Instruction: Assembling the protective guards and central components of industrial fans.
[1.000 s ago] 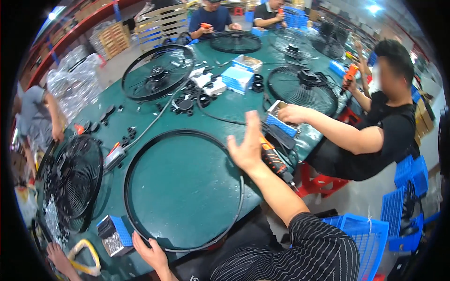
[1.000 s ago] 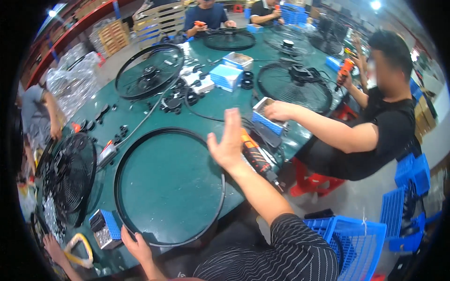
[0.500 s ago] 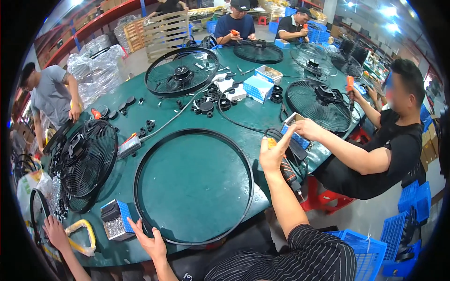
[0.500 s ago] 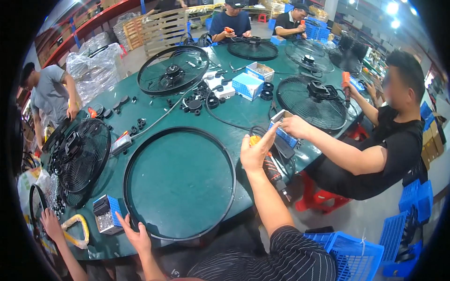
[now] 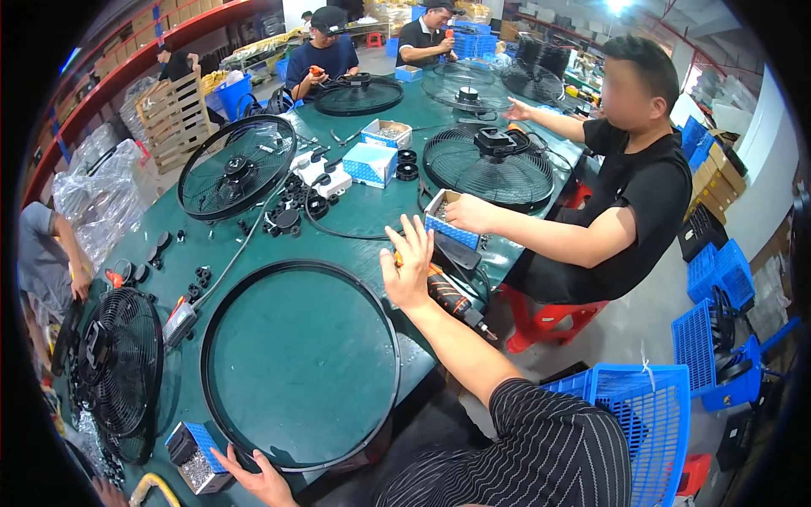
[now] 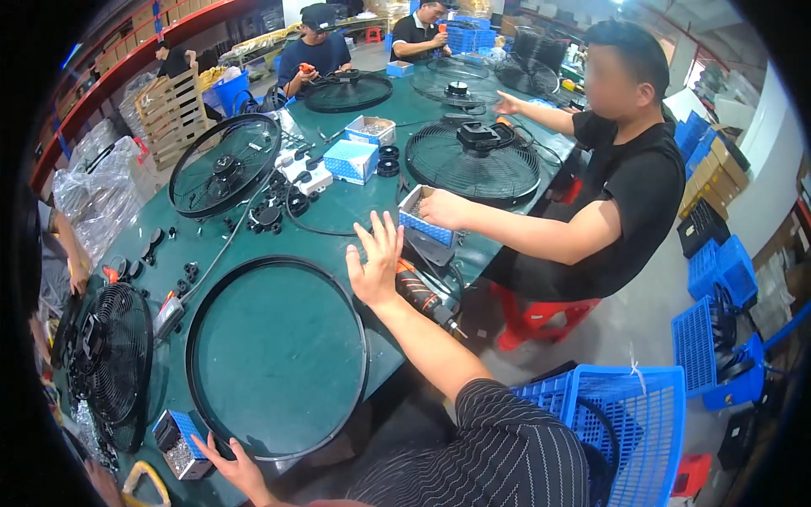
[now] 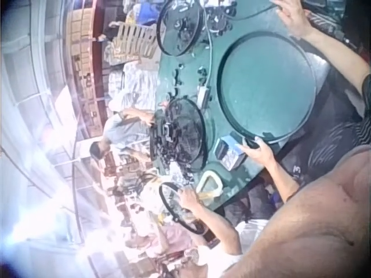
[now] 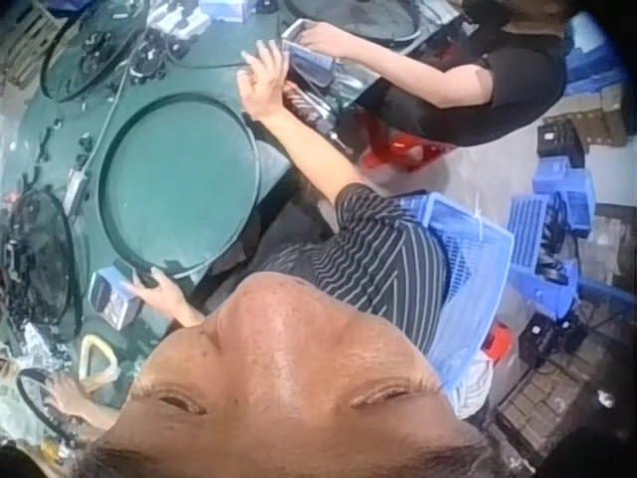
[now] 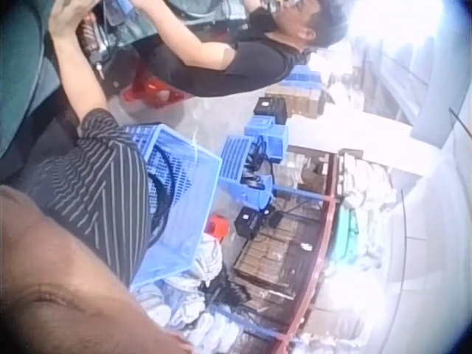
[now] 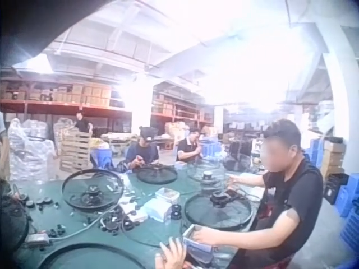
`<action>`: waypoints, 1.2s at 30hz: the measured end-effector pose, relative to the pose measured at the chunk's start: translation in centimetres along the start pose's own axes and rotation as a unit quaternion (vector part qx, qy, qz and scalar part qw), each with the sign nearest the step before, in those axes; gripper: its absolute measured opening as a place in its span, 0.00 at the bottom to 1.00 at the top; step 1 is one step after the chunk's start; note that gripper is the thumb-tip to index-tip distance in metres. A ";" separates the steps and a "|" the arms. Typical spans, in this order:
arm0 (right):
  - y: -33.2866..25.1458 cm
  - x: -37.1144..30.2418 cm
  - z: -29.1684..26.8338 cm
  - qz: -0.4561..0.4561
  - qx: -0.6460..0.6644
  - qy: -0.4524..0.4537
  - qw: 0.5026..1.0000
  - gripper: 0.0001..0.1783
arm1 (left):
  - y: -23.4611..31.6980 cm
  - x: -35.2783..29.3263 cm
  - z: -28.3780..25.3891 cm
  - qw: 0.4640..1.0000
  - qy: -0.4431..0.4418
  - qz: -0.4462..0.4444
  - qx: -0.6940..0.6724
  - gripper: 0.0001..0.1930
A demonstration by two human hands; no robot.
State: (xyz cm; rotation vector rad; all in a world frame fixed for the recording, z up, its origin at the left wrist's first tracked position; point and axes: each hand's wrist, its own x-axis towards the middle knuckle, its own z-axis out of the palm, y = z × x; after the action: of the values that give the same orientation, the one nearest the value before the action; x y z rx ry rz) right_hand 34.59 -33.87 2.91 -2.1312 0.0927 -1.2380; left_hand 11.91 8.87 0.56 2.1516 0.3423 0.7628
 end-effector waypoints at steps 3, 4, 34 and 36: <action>-0.3 0.1 0.3 -0.016 -0.013 -0.004 1.000 0.25 | -0.1 0.0 -0.1 1.000 0.003 0.011 -0.002 0.39; -0.6 0.2 0.2 -0.017 -0.012 -0.002 1.000 0.25 | -0.2 0.0 -0.1 1.000 0.004 0.017 -0.003 0.38; 10.2 28.1 -5.0 -0.371 -0.245 -0.059 0.894 0.32 | 7.8 0.4 -7.6 0.969 0.095 0.219 0.065 0.28; 8.0 29.8 -5.5 -0.433 -0.184 0.009 0.882 0.34 | 7.8 1.1 -7.3 0.967 0.089 0.228 0.068 0.26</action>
State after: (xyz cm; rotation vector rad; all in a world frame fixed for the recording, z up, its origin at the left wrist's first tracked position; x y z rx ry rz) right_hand 48.65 -53.96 22.41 -2.5911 -0.7588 -1.8404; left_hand 8.06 8.83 10.61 2.3272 -0.0171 1.2260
